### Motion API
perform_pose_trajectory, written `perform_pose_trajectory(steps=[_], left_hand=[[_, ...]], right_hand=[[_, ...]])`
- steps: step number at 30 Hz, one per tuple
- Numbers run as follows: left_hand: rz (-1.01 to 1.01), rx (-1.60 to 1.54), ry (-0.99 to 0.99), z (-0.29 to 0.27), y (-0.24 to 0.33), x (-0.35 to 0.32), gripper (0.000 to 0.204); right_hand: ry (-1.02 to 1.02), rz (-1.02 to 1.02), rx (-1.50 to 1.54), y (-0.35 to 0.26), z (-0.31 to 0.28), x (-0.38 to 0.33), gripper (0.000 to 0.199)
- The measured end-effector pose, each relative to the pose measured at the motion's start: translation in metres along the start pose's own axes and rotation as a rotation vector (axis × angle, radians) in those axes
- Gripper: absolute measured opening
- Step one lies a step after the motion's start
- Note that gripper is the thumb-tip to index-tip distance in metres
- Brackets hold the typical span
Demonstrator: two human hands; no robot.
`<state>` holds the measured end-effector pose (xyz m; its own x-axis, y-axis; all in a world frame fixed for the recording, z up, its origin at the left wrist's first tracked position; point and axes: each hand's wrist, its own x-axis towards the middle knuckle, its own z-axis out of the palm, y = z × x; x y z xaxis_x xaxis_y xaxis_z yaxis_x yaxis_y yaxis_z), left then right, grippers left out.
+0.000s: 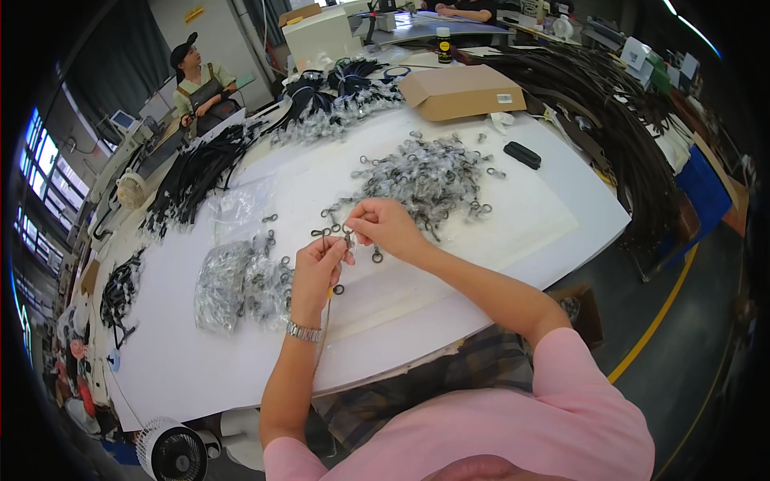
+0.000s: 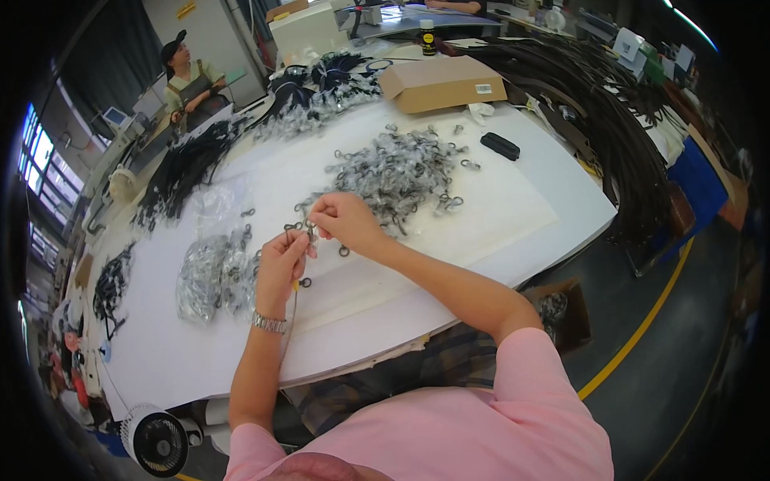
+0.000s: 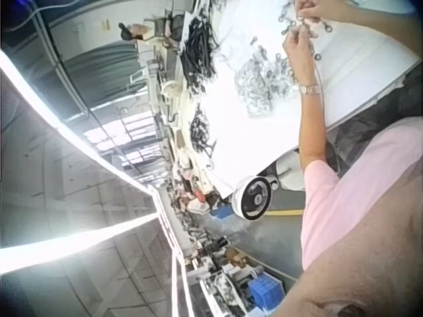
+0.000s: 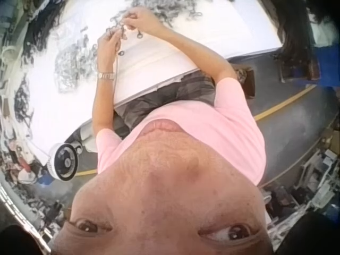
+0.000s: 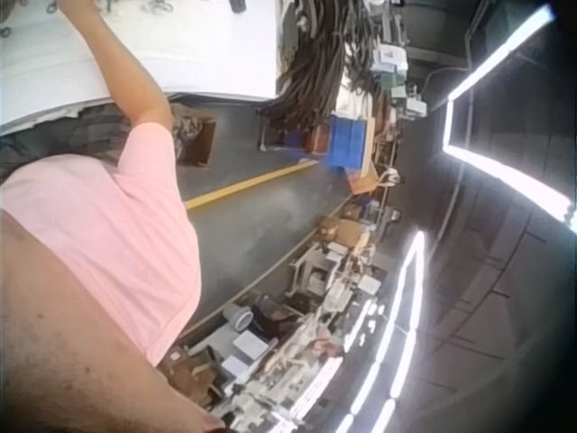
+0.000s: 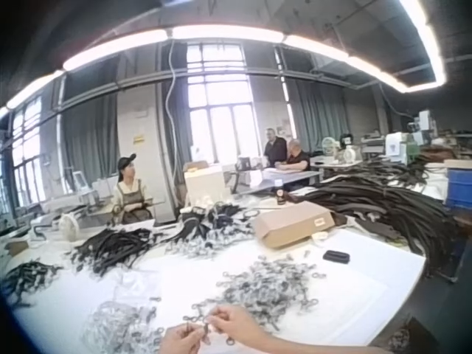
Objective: Threading a metal ring onto a leather strap using a needle or similar thin tool.
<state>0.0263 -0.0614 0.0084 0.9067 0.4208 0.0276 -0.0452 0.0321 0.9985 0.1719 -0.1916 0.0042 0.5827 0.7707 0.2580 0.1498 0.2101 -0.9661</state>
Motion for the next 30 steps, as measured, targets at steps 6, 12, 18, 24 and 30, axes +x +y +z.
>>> perform_pose_trajectory(steps=[6,12,18,24,30], left_hand=[[-0.156,-0.155,-0.070,-0.002,-0.003,-0.001,0.020],[-0.156,-0.148,-0.127,-0.001,-0.004,0.000,0.019],[-0.137,-0.140,-0.086,0.000,-0.010,0.001,0.019],[-0.039,-0.229,0.051,-0.006,-0.014,0.004,0.016],[-0.032,-0.204,0.030,0.000,-0.008,0.002,0.016]], right_hand=[[0.105,-0.199,-0.440,-0.005,0.000,-0.003,0.017],[0.113,-0.195,-0.472,-0.004,-0.003,-0.002,0.018],[0.062,0.007,-0.038,-0.001,-0.012,0.006,0.021],[-0.005,0.133,0.074,0.010,0.007,-0.002,0.028],[0.058,0.143,0.080,0.018,0.009,-0.003,0.030]])
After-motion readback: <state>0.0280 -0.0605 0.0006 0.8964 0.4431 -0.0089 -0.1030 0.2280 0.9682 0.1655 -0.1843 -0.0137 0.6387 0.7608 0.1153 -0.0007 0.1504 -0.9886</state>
